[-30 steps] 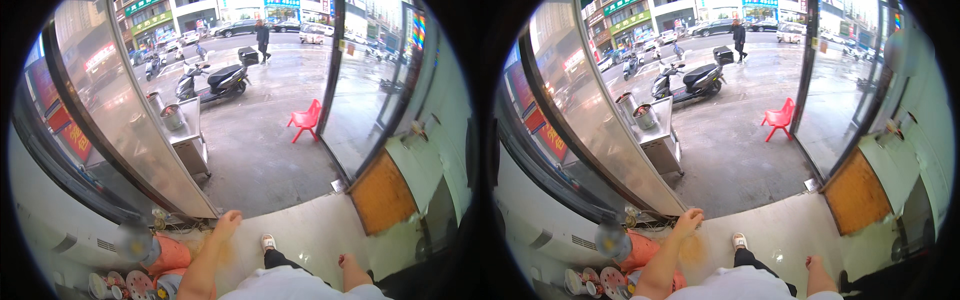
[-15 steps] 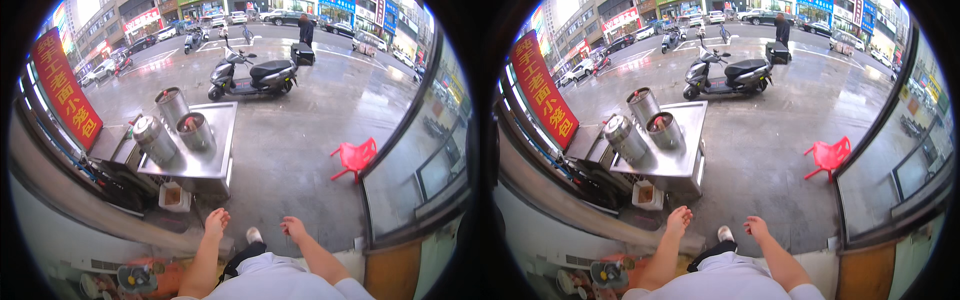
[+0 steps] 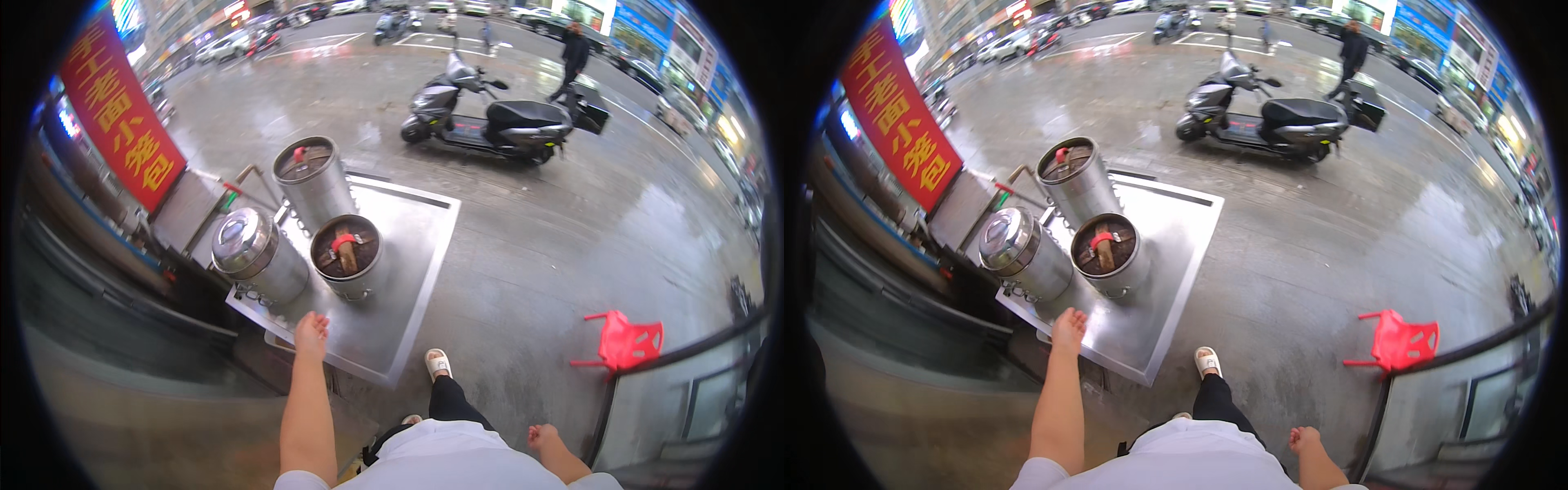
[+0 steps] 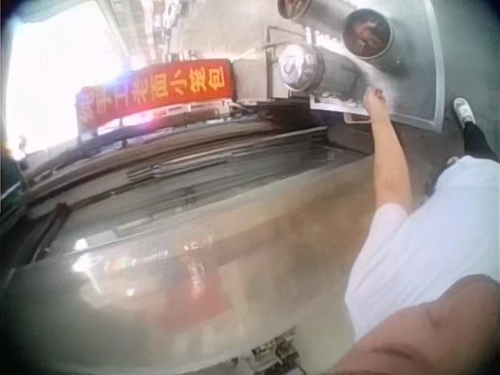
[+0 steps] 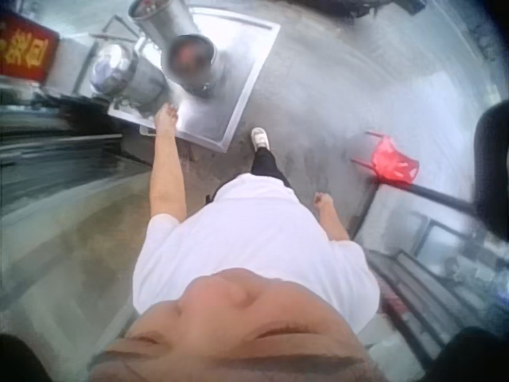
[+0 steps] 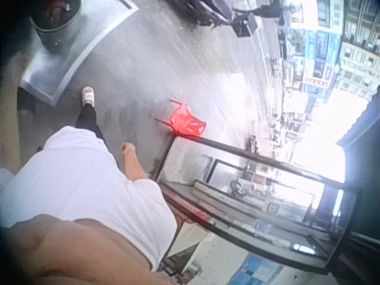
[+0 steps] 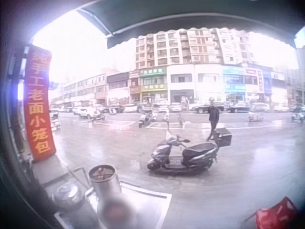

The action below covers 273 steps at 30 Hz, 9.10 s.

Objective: The person repairs a dark woven basket by hand, using a small stick to tuck and secure loose strands. They then walk to a steamer cart, open a steamer pot, and return to continue repairing the basket. Finally, they handle a yellow woven basket.

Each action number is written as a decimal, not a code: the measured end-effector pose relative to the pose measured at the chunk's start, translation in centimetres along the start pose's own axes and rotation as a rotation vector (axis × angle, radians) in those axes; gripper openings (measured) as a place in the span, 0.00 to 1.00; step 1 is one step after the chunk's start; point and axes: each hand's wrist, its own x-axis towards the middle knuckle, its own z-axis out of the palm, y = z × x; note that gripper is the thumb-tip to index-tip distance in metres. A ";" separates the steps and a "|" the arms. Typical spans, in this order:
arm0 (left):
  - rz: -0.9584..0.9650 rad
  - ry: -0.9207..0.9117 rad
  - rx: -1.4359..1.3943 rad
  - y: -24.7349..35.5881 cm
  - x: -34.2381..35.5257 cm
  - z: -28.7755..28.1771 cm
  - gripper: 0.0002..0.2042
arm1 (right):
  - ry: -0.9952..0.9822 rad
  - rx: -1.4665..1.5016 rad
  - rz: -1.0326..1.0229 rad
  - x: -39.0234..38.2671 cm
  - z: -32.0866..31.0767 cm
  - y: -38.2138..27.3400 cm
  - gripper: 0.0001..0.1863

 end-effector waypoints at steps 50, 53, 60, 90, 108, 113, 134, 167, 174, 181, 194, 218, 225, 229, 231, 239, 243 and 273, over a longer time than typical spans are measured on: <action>0.010 -0.096 1.015 0.2 2.8 11.8 0.33 | -0.492 -1.126 -2.117 -37.7 62.1 -6.5 0.12; 0.074 0.005 0.972 0.7 2.1 9.6 0.28 | -0.578 -1.293 -2.089 -36.0 64.0 -1.1 0.12; 0.373 0.236 0.886 3.7 5.0 6.0 0.14 | -0.589 -1.297 -2.095 -35.6 65.6 4.2 0.13; 0.331 0.556 0.226 14.7 5.8 -3.3 0.14 | -0.587 -1.289 -2.188 -33.5 65.4 6.5 0.15; -0.132 -0.017 0.225 20.6 10.0 -8.0 0.16 | -0.649 -1.234 -1.709 -39.8 55.2 7.0 0.09; -0.222 -0.001 0.032 14.6 6.6 -5.2 0.13 | -0.822 -1.271 -1.417 -37.9 50.9 10.5 0.07; 0.232 0.095 -0.169 25.8 1.6 -11.0 0.20 | -0.905 -1.420 -1.004 -32.4 49.4 11.6 0.11; -0.246 -0.239 -0.295 13.1 3.1 -5.8 0.23 | -0.979 -1.143 -0.860 -34.8 51.2 7.2 0.10; -0.280 -0.490 0.432 15.3 -3.6 5.0 0.24 | -0.987 -0.888 -0.917 -36.0 60.2 -4.4 0.12; 0.468 0.057 0.076 19.0 3.6 21.7 0.31 | -1.163 -0.851 -0.742 -31.8 79.8 -9.2 0.23; 0.155 0.063 -0.352 15.8 26.2 20.7 0.26 | -1.226 -1.210 -0.856 -32.2 94.2 -2.5 0.41; 0.433 -0.115 -0.430 33.3 23.5 29.4 0.21 | -1.405 -0.891 -1.060 -50.7 94.1 -7.5 0.37; 0.356 -0.123 -0.441 20.3 23.9 25.7 0.17 | -1.095 -1.149 -1.050 -39.4 91.6 -5.8 0.35; 0.250 0.180 -0.459 16.0 24.1 24.8 0.19 | -1.163 -1.129 -0.918 -34.5 90.1 -5.5 0.34; 0.298 0.066 -0.463 15.2 24.0 24.5 0.20 | -1.052 -1.149 -0.931 -33.6 89.4 -4.9 0.35; 0.290 0.012 -0.455 17.1 25.1 23.7 0.22 | -1.055 -1.081 -0.929 -33.4 90.0 -2.2 0.38; -0.008 0.512 -0.265 16.4 21.0 24.8 0.27 | -1.099 -1.018 -0.962 -31.2 92.0 -0.5 0.39; 0.542 1.112 -1.234 -33.3 -71.2 6.5 0.23 | -2.802 -2.086 0.189 -36.2 -1.3 18.5 0.21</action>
